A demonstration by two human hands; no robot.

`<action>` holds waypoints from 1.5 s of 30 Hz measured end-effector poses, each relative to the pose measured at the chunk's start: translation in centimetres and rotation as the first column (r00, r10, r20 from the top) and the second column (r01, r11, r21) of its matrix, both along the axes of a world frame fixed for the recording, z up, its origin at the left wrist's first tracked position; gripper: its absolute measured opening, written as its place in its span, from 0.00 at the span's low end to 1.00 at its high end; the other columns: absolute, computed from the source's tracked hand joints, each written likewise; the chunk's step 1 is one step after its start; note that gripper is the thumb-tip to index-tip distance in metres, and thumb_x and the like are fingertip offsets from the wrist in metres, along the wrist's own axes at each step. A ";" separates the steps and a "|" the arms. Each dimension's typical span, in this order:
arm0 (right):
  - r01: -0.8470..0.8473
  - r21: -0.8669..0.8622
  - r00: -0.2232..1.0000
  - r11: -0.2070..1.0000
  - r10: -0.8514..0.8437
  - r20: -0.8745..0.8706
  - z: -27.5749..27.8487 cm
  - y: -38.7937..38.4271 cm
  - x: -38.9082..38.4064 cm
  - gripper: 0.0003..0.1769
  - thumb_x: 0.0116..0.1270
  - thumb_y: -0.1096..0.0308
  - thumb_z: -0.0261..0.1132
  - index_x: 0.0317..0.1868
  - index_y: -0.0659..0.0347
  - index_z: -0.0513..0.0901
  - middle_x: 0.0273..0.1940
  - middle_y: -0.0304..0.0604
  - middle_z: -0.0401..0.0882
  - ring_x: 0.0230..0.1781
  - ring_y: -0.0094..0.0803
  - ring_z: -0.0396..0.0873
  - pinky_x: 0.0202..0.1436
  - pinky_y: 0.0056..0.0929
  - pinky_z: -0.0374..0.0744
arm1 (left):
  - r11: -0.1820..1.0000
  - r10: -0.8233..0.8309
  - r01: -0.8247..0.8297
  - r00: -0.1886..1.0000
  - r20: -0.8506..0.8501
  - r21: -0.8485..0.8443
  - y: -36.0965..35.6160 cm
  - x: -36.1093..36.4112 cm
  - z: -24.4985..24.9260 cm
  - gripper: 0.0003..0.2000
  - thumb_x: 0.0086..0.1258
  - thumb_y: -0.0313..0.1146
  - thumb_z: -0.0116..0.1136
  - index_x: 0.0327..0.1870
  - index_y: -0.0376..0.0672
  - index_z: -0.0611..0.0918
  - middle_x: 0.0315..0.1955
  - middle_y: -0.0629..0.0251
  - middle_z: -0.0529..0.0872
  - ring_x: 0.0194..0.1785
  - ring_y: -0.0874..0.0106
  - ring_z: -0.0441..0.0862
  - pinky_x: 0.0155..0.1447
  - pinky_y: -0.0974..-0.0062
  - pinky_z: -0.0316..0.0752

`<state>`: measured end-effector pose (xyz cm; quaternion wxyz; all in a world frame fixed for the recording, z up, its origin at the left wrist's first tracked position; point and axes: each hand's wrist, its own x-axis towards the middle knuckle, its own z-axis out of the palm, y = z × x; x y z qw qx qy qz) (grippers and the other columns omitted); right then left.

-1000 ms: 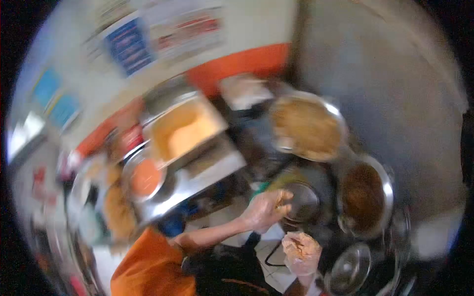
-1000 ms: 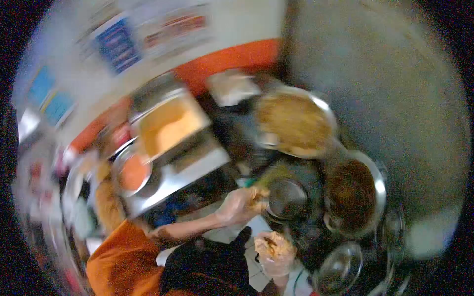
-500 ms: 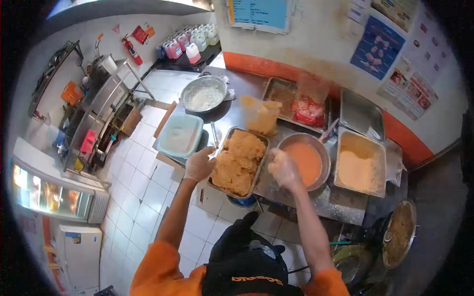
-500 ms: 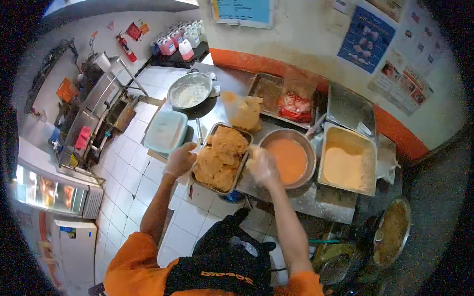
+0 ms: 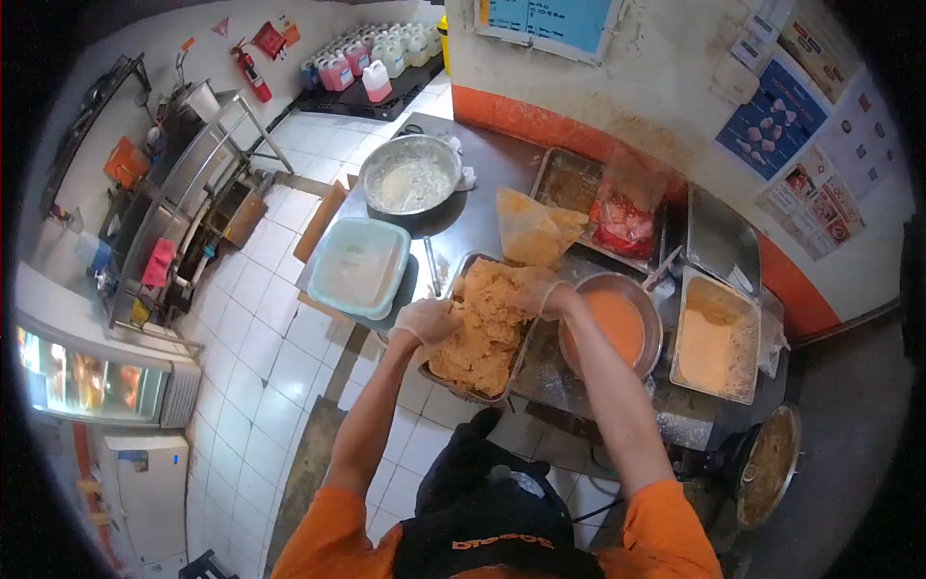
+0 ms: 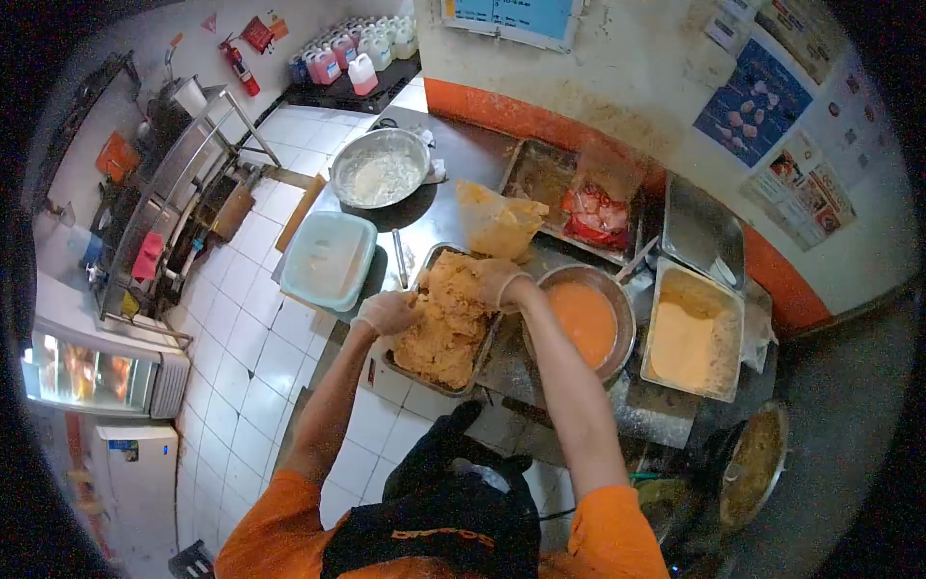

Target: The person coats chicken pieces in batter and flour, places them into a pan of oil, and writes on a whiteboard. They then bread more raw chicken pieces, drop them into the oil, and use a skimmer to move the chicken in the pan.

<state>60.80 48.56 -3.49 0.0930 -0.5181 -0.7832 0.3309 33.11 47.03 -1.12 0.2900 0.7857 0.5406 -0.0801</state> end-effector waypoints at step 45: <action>-0.130 -0.334 0.983 0.933 0.078 -0.167 7.8 0.9 0.4 0.21 0.59 0.68 0.65 0.53 0.64 0.82 0.37 0.45 0.84 0.36 0.35 0.80 0.39 0.37 0.79 | 0.992 0.066 -0.005 0.878 0.474 -0.129 -0.8 -2.7 7.7 0.14 0.59 0.27 0.71 0.46 0.35 0.87 0.38 0.62 0.90 0.41 0.76 0.84 0.47 0.74 0.81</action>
